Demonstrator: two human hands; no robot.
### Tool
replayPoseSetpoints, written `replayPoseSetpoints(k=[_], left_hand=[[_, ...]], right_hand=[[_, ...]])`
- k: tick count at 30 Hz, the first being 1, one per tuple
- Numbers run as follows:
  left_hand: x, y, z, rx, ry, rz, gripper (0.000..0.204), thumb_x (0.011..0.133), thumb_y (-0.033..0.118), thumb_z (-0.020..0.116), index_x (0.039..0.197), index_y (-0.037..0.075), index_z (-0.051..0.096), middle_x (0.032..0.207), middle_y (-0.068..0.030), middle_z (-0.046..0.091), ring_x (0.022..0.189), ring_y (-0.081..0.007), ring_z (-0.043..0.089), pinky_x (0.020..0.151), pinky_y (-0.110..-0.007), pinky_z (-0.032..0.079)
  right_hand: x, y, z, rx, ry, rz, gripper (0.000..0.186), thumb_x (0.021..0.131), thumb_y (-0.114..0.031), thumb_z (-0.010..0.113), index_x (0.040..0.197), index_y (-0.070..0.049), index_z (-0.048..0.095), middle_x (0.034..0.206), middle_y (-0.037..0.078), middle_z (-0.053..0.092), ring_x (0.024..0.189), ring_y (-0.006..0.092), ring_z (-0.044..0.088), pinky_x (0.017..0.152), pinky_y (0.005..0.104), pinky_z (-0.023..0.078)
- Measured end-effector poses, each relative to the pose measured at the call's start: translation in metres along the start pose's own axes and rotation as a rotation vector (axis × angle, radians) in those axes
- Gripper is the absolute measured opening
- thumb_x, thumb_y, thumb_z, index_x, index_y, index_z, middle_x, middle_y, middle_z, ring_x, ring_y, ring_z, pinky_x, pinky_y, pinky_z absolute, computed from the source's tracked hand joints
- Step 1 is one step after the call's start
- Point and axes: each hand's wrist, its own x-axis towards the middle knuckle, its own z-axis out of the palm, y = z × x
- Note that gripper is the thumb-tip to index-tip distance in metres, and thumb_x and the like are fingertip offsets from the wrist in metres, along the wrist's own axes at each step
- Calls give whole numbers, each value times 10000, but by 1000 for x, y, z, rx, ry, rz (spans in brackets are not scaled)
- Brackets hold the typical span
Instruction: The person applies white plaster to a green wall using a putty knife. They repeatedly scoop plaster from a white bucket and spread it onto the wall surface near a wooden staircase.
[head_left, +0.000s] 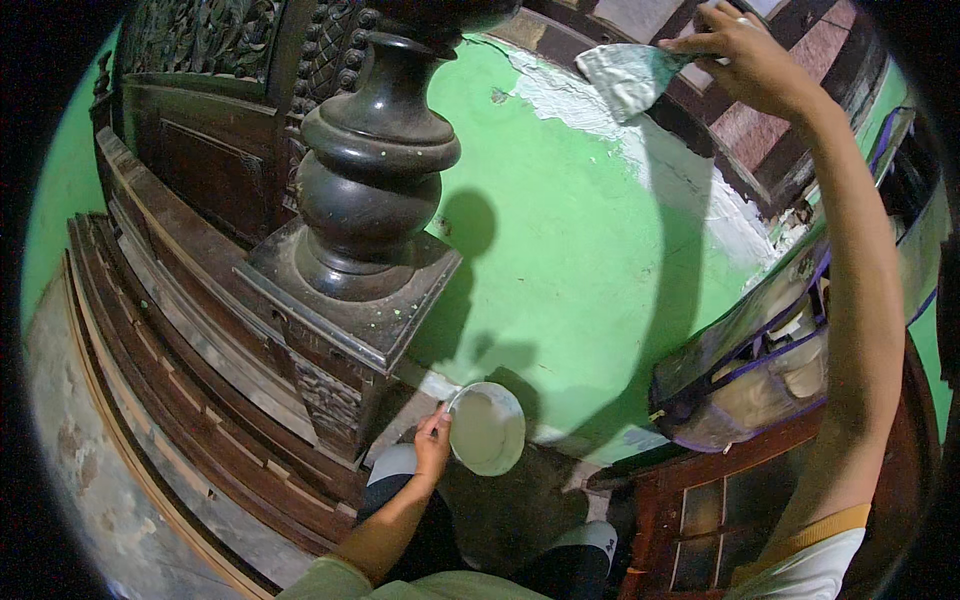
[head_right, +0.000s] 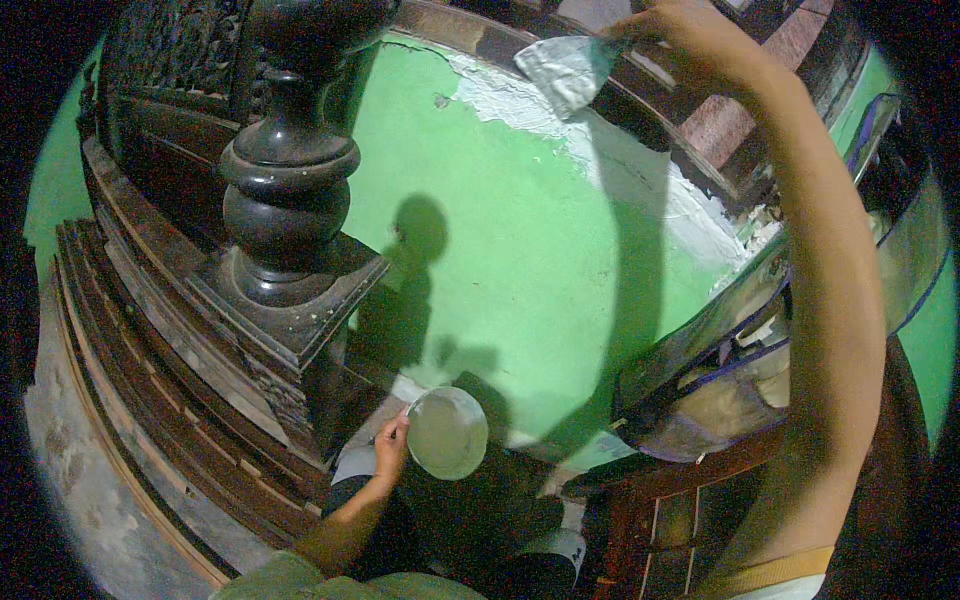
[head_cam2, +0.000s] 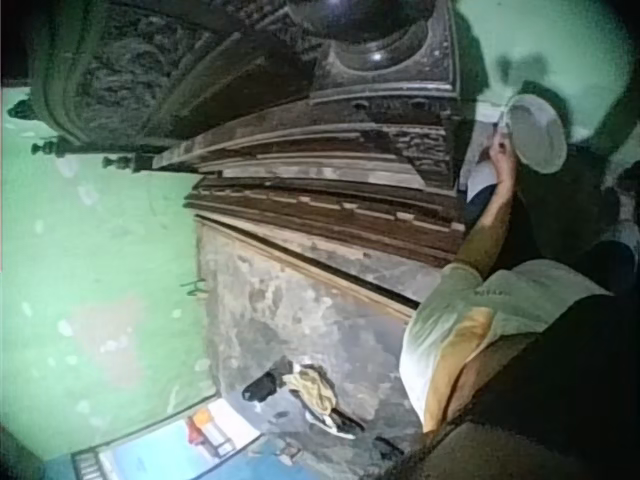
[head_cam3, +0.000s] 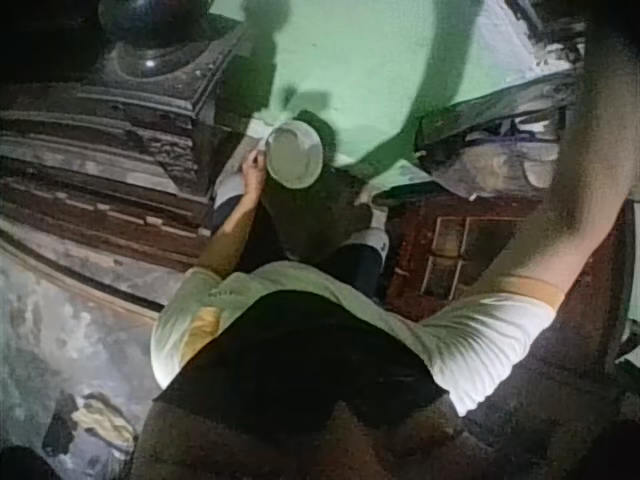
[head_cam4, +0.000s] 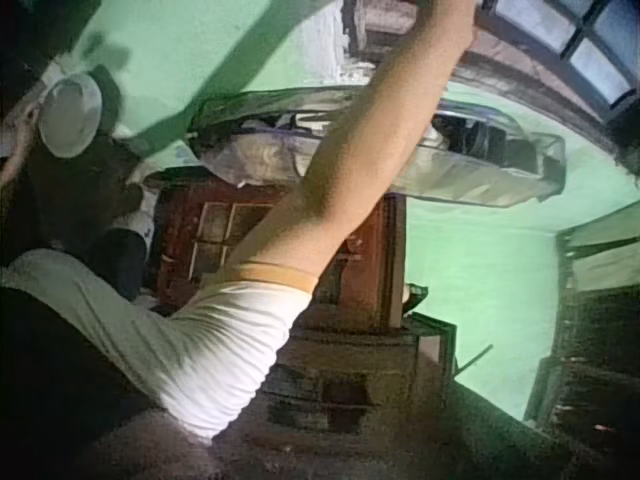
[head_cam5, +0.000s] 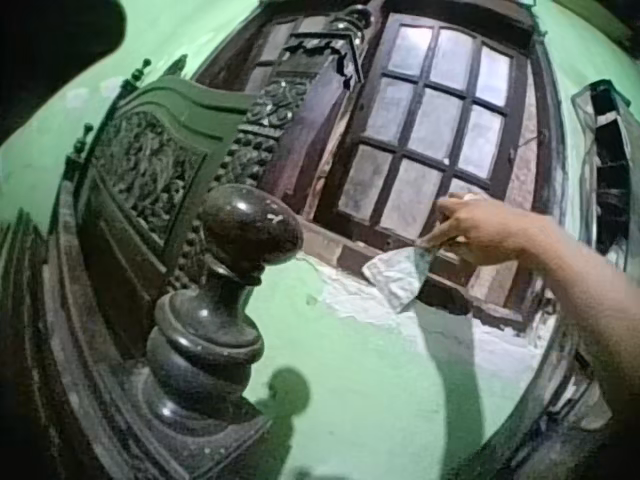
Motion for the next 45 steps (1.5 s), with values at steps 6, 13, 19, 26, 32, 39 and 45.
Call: replayPoseSetpoints(k=[6,13,19,26,32,39,45], left_hand=[[-1,2,-2,-34,-3,-32,277,962,190,616,1205,80,689,1025,-144,662,965,-235,621,878,-324,484],[0,5,-5,13,-18,-25,277,970,197,601,1200,72,690,1043,-154,675,979,-257,617,913,-347,471],[5,-9,-9,-32,-1,-12,275,969,198,602,1195,72,694,1031,-158,686,968,-246,617,896,-345,474],[3,-1,-10,-10,7,9,262,955,161,621,1189,72,697,926,-110,666,881,-212,598,846,-317,470],[4,-3,-8,-51,33,72,264,950,143,630,1195,65,692,845,-84,618,798,-184,542,792,-299,457],[6,-4,-7,-42,15,3,267,954,136,609,1198,65,689,886,-106,646,882,-203,587,849,-307,461],[5,-24,-5,-122,45,37,265,944,93,587,1185,58,691,944,-120,665,934,-219,607,879,-315,465]], right_hand=[[30,-9,12,18,-1,-58,333,855,-175,604,1171,-185,708,933,146,571,943,325,542,843,422,442],[29,19,18,31,-51,-115,316,861,-155,593,1153,-163,715,900,145,571,916,319,536,833,407,444],[22,16,7,-57,124,-110,214,908,-231,624,1059,-143,747,819,102,598,773,248,558,684,377,461],[8,14,45,-6,170,-41,468,862,-43,630,1284,-244,646,987,116,506,942,298,508,869,390,434],[5,-10,39,564,144,-22,358,985,-275,552,1282,-88,621,1122,119,654,980,214,604,877,365,491],[41,-38,48,890,-173,292,422,999,-456,530,1087,-64,657,817,-39,533,789,58,437,670,238,379],[85,-37,51,915,-197,279,443,921,-533,611,915,-96,687,633,-64,506,536,42,397,481,235,287]])
